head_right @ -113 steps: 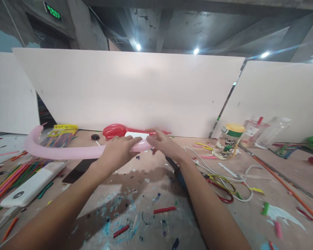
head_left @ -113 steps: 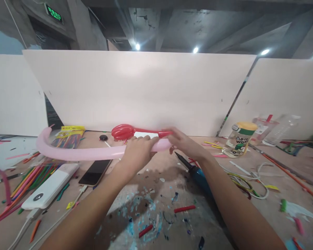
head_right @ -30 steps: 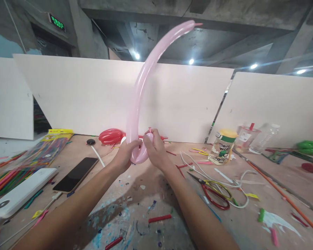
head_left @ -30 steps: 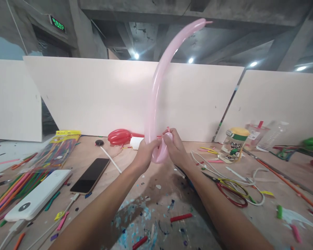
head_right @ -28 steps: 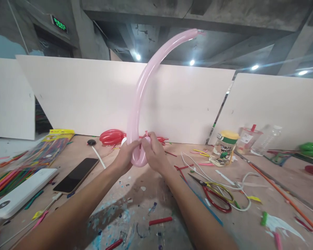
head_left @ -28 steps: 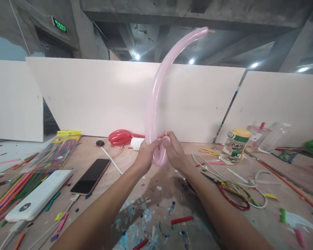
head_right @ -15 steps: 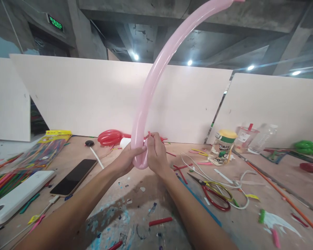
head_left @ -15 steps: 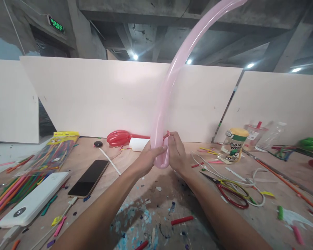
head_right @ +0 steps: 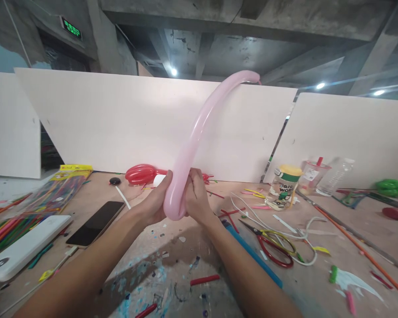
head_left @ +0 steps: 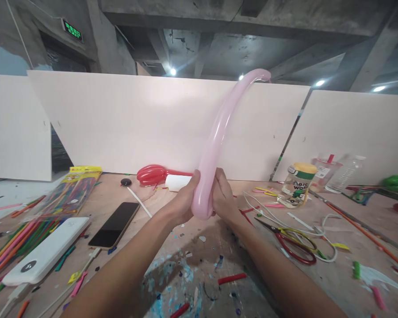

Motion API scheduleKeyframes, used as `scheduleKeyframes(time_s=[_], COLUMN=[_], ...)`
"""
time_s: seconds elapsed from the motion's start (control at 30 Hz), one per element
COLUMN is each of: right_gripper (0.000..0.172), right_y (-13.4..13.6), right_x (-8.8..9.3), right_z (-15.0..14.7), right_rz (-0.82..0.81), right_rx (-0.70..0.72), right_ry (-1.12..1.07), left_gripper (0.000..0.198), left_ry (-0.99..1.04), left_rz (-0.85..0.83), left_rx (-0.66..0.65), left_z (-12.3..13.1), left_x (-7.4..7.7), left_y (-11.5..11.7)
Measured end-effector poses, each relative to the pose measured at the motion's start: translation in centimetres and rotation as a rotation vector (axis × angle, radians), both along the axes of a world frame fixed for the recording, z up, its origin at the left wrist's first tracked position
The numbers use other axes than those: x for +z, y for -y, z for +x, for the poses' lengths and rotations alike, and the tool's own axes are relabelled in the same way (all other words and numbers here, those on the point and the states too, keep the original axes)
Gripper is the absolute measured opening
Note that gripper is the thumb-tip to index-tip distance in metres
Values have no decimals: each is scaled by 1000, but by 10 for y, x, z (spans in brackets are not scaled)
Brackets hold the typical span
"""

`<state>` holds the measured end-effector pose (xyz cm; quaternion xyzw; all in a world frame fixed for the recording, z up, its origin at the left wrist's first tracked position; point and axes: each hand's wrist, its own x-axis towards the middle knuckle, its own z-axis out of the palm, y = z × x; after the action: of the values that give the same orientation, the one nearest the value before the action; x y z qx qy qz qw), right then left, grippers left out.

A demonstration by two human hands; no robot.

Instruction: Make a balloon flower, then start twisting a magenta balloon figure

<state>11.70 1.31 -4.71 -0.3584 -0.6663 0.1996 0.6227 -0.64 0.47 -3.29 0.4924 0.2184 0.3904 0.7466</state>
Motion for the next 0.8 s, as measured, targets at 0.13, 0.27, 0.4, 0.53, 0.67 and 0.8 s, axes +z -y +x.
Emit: scheduleKeyframes(time_s=[0.13,0.27,0.4,0.53,0.67,0.8], right_gripper=[14,17,21,17,11,15], right_y=[2,2,2,5,15,21], right_x=[3,6,8,16,32,52], right_z=[0,-2,1,15,29,29], right_rz=[51,108,-59,77,540,627], right_rx=[-91,-182,-72,-53,-124,18], right_ry=[89,80,-73,21,504,973], left_gripper=[70,56,51,55,64,68], left_ry=[-35,20,66,85,22,-111], left_rz=[151,133,-40,-175,-226,-198], left_rx=[27,59,-9,-212,-492,-614], left_z=[2,3,-3,-18,-35,-52], left_x=[-2,-5,-4,1,-6,-17], left_y=[3,0,-5,-12,-19,-27])
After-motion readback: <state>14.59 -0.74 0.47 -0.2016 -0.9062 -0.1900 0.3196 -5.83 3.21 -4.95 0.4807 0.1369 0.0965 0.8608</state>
